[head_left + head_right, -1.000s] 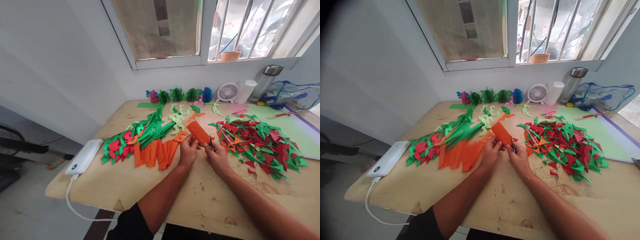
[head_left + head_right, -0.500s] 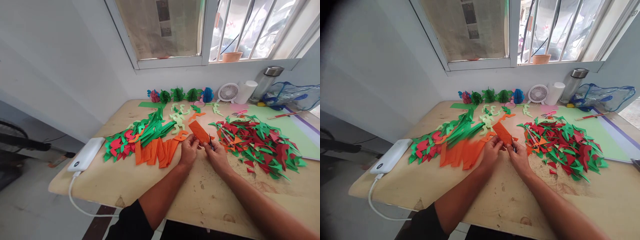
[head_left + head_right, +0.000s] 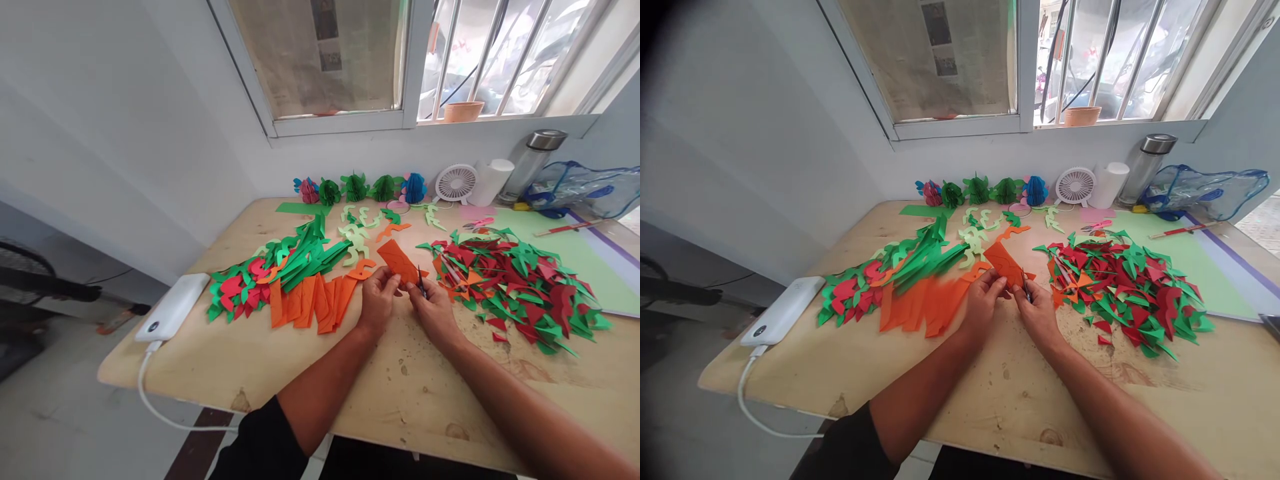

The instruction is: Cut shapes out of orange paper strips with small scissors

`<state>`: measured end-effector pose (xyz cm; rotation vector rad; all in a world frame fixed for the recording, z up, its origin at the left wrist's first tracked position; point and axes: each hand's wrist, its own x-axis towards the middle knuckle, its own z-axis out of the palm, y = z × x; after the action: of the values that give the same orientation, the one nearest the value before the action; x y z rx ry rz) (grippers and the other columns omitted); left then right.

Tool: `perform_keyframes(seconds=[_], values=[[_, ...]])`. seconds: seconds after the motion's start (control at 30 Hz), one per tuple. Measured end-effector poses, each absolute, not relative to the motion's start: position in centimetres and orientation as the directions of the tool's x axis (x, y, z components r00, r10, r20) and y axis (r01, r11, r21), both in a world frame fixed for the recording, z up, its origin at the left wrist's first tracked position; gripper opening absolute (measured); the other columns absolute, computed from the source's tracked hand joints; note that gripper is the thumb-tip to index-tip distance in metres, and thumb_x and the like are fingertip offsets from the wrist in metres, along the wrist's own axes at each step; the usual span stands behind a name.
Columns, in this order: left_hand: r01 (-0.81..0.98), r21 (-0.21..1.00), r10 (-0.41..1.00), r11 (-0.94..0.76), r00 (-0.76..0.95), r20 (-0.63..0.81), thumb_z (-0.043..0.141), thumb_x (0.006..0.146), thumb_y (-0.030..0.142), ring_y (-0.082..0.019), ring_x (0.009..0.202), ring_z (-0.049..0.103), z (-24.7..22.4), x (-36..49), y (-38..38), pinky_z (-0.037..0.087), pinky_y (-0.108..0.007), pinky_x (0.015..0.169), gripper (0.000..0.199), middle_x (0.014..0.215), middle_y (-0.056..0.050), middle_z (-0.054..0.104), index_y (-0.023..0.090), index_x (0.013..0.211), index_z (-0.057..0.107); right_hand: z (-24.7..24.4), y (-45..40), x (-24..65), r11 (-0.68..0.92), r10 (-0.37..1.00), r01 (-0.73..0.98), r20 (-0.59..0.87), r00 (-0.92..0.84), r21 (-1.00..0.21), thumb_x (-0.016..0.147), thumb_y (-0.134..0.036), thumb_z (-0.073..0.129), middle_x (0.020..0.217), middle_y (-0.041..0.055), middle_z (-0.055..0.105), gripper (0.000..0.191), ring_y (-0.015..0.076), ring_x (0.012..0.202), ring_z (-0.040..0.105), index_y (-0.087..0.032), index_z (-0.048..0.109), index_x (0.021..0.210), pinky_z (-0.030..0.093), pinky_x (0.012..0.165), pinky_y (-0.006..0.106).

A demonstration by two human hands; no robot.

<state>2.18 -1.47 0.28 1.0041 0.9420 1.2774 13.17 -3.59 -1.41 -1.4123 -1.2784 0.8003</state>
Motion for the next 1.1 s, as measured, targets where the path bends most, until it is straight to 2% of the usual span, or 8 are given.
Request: perform_keyframes(seconds=[0.2, 0.6, 0.87, 1.1], values=[[-0.287, 0.958, 0.999, 0.027, 0.052, -0.013, 0.061, 0.072, 0.030, -0.010, 0.056, 0.053, 0.21, 2.25, -1.36, 0.045, -0.023, 0.058, 0.017, 0.061, 0.000, 0.059, 0.016, 0.065, 0.058, -0.98, -3.74, 13.13, 0.104, 0.965, 0.308, 0.171, 0.199, -0.946, 0.078, -0.047, 0.052, 0.051, -0.0041, 0.038, 0.034, 0.0107, 0.050, 0.033, -0.018, 0.050, 0.060, 0.027, 0.046, 0.025], [-0.285, 0.958, 0.999, 0.039, 0.040, -0.028, 0.062, 0.073, 0.031, -0.008, 0.054, 0.051, 0.25, 2.16, -1.41, 0.045, -0.022, 0.058, 0.018, 0.060, 0.001, 0.057, 0.015, 0.064, 0.058, -1.21, -3.74, 13.17, 0.101, 0.969, 0.317, 0.166, 0.185, -0.943, 0.079, -0.047, 0.052, 0.052, -0.0043, 0.039, 0.033, 0.0110, 0.051, 0.034, -0.017, 0.054, 0.064, 0.030, 0.048, 0.025], [-0.353, 0.933, 0.997, 0.070, 0.006, -0.073, 0.064, 0.070, 0.033, -0.008, 0.054, 0.050, -0.28, 2.29, -1.16, 0.045, -0.022, 0.057, 0.020, 0.060, 0.002, 0.054, 0.016, 0.065, 0.056, -1.28, -3.81, 13.09, 0.127, 0.962, 0.364, 0.203, 0.180, -0.923, 0.080, -0.044, 0.053, 0.052, -0.0036, 0.039, 0.034, 0.0110, 0.052, 0.034, -0.020, 0.046, 0.057, 0.028, 0.047, 0.024], [-0.452, 0.885, 0.989, 0.113, -0.035, -0.144, 0.065, 0.067, 0.036, -0.008, 0.054, 0.052, -0.59, 2.17, -0.76, 0.043, -0.022, 0.056, 0.023, 0.065, 0.001, 0.058, 0.016, 0.070, 0.054, -1.45, -3.80, 13.20, 0.093, 0.973, 0.336, 0.157, 0.169, -0.937, 0.082, -0.046, 0.052, 0.052, -0.0040, 0.040, 0.032, 0.0108, 0.049, 0.035, -0.017, 0.059, 0.070, 0.029, 0.046, 0.024]])
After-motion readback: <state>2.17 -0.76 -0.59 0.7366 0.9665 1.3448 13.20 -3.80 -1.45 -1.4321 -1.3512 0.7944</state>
